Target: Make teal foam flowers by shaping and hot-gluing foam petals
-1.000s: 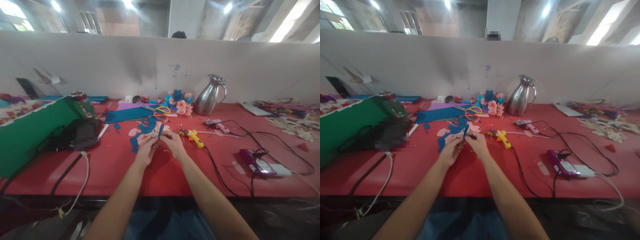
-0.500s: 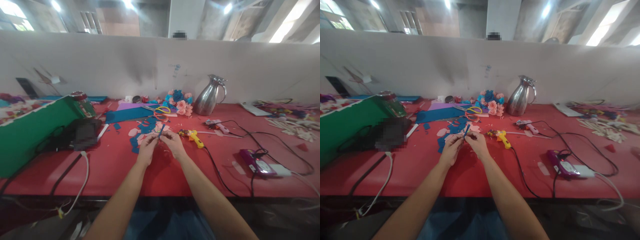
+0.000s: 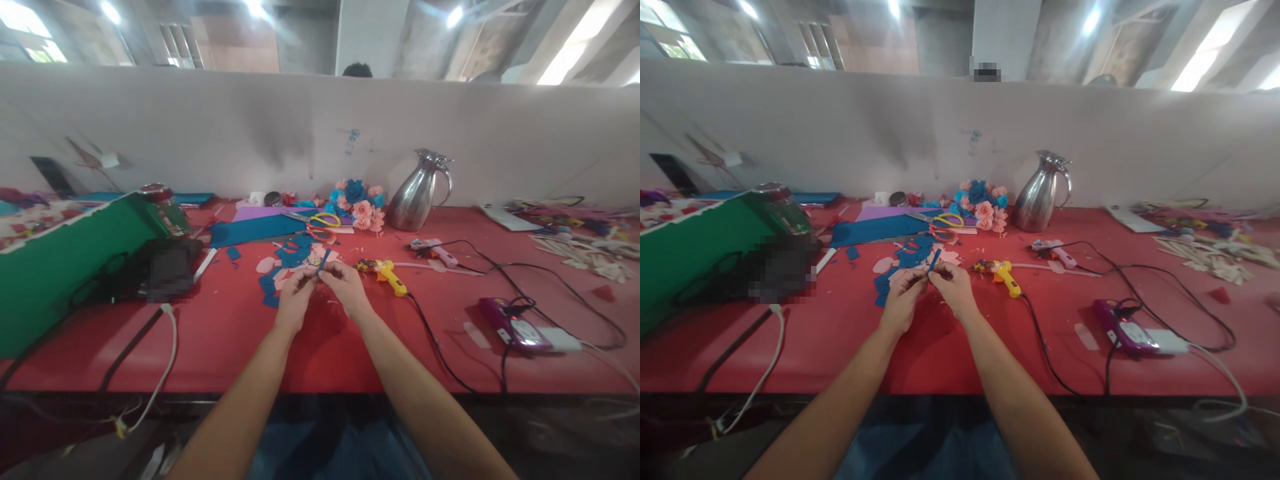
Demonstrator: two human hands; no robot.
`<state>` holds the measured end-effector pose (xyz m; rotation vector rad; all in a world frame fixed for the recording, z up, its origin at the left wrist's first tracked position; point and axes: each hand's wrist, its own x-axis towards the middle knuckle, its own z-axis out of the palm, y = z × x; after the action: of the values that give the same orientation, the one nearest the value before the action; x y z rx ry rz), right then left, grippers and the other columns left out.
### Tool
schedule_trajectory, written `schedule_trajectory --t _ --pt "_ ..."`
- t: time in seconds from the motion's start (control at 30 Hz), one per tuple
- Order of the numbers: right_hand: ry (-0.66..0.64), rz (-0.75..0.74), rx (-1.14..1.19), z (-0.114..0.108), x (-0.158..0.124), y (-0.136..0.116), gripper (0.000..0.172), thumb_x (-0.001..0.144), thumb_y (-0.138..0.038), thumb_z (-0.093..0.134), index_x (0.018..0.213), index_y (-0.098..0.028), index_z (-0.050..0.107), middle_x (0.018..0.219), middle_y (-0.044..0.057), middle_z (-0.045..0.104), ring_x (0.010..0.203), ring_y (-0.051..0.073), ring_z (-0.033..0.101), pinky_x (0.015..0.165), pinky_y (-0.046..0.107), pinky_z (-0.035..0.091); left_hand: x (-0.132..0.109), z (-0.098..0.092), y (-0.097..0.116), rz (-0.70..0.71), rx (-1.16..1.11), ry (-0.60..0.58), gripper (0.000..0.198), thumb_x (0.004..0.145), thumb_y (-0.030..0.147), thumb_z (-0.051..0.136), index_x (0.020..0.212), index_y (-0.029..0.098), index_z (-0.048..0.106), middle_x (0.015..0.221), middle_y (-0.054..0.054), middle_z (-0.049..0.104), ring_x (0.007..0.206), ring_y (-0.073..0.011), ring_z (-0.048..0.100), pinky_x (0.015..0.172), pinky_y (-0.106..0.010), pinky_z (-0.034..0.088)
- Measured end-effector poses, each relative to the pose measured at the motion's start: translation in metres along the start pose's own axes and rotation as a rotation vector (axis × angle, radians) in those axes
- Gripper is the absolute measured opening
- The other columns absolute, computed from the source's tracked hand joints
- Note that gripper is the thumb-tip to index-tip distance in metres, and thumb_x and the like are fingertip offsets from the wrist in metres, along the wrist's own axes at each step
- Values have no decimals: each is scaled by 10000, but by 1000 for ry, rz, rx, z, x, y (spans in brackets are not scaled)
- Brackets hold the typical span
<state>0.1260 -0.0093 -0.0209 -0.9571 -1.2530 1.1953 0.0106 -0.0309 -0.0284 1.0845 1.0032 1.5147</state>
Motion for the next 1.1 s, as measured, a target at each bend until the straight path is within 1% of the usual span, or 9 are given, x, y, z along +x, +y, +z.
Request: schedule_trajectory --t 0.13,0.27,0.4,0.5,0.63,0.77,0.93,1.03,1.1 --pt "14 -8 -18 -1 2 4 123 660 -267 587 722 -177 643 685 -8 633 640 140 559 653 265 451 0 0 -1 -10 -11 -2 96 666 252 692 726 194 644 680 24 548 626 -107 466 629 -227 375" --pt "24 -36 -4 0 3 5 89 652 -260 594 681 -180 618 654 -19 605 627 135 546 638 258 442 2 0 -2 2 10 7 119 652 264 704 665 177 624 679 21 529 588 -94 437 573 -223 350" --pt "30 -22 18 1 2 4 95 647 -271 606 685 -183 610 654 -18 599 626 138 547 631 260 439 4 -2 -3 8 -3 12 120 644 263 714 654 174 635 688 17 539 576 -90 434 564 -226 354" --pt "33 -23 -6 1 2 4 127 657 -293 610 712 -179 622 675 -10 608 626 138 543 631 264 435 4 -3 -3 -29 -53 24 127 623 257 732 653 170 644 669 19 545 598 -94 458 593 -227 372" --pt "40 -57 -73 0 3 7 138 666 -311 609 703 -178 618 665 -9 603 613 135 528 608 258 426 5 -4 -4 -80 -94 13 144 598 249 752 659 161 656 721 8 584 662 -98 499 668 -227 393" --pt "40 -77 -115 0 3 7 149 676 -326 609 693 -178 611 656 -7 595 609 135 523 596 252 428 6 -4 -4 -74 -83 21 147 587 258 760 645 166 660 740 -1 605 738 -126 537 738 -247 411" --pt "62 -74 -150 1 3 7 166 672 -342 608 663 -177 599 638 -10 582 580 131 509 577 254 422 6 -5 -3 -65 -20 48 148 561 270 771 619 173 676 759 -3 618 760 -136 552 764 -262 412" --pt "60 -71 -147 2 3 7 152 667 -328 601 694 -178 597 645 -12 582 580 129 509 568 249 418 7 -5 -2 -54 -2 59 168 546 285 779 634 172 690 800 -12 628 786 -143 563 786 -271 408" --pt "48 -76 -142 2 2 6 146 667 -309 594 741 -183 596 684 -9 595 596 130 518 562 241 419 7 -5 -2 -64 -8 81 193 526 297 788 635 173 688 784 -10 633 774 -145 562 776 -274 407"
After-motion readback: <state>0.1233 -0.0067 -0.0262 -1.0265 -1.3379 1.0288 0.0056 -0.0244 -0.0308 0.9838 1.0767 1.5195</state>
